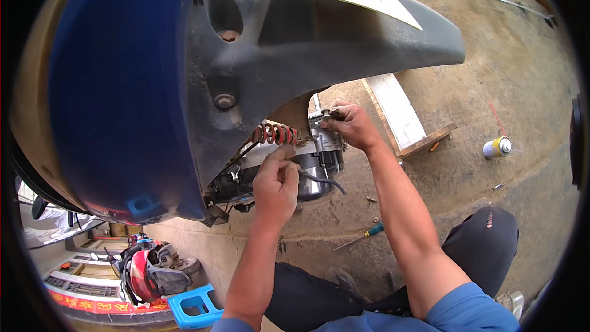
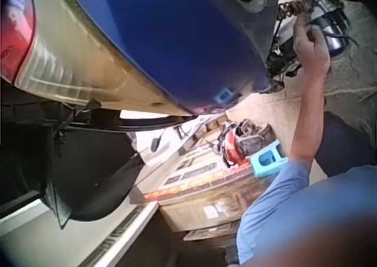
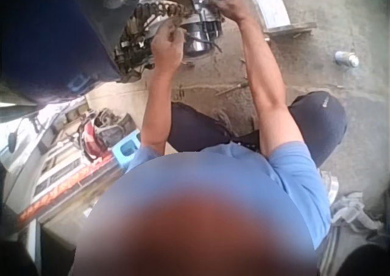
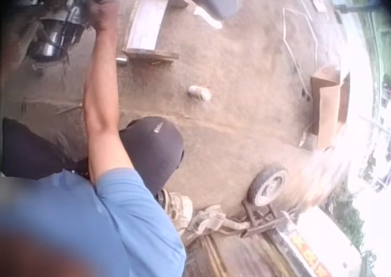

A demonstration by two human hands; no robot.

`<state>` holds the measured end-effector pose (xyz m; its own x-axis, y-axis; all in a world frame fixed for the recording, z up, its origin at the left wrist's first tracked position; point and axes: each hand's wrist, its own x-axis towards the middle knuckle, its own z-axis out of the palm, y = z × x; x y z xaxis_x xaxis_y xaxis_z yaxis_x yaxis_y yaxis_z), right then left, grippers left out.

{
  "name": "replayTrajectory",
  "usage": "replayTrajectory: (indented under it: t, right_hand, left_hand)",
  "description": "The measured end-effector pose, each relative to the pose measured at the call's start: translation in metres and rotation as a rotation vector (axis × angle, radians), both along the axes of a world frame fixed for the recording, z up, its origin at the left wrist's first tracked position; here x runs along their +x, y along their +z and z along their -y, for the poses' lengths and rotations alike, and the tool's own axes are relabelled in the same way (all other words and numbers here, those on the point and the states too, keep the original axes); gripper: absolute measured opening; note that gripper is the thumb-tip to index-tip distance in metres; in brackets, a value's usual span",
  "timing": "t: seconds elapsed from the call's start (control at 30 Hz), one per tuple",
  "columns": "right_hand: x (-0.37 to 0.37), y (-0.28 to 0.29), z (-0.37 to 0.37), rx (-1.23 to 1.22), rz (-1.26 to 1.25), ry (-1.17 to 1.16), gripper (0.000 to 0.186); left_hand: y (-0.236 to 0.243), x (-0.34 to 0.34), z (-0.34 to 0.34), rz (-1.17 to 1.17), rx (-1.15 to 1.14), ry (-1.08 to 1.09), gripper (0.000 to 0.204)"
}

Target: Repairing the engine and drivetrain components of a motor scooter by removing bolts and using lubricant spray.

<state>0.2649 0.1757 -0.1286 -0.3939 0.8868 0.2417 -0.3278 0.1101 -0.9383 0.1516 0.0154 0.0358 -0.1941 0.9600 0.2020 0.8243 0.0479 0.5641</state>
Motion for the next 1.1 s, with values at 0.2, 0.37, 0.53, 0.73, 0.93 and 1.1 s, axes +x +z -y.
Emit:
replayTrajectory:
  t: [0.2,0.37,0.53,0.73,0.93,1.1]
  right_hand:
    - [0.004,-0.001,-0.003,-0.012,0.025,0.007,0.009]
    - [0.0,0.003,0.001,-0.04,0.047,0.019,0.012]
    - [0.004,-0.002,0.001,-0.074,0.003,0.002,0.01]
    - [-0.003,0.011,0.009,-0.051,-0.009,-0.043,0.01]
    - [0.0,-0.003,0.005,-0.06,0.025,-0.031,0.013]
    - [0.0,0.007,0.007,-0.093,-0.006,-0.012,0.013]
  left_hand:
    - [0.013,0.028,-0.032,0.175,-0.063,0.139,0.071]
    - [0.001,0.024,-0.038,0.799,0.058,0.273,0.055]
    - [0.017,0.015,-0.036,0.871,-0.101,0.111,0.061]
    - [-0.006,0.013,-0.058,1.178,0.048,-0.069,0.081]
    - [-0.016,-0.021,-0.062,1.119,-0.311,-0.282,0.075]
    - [-0.002,-0.032,-0.049,0.774,-0.493,-0.122,0.061]
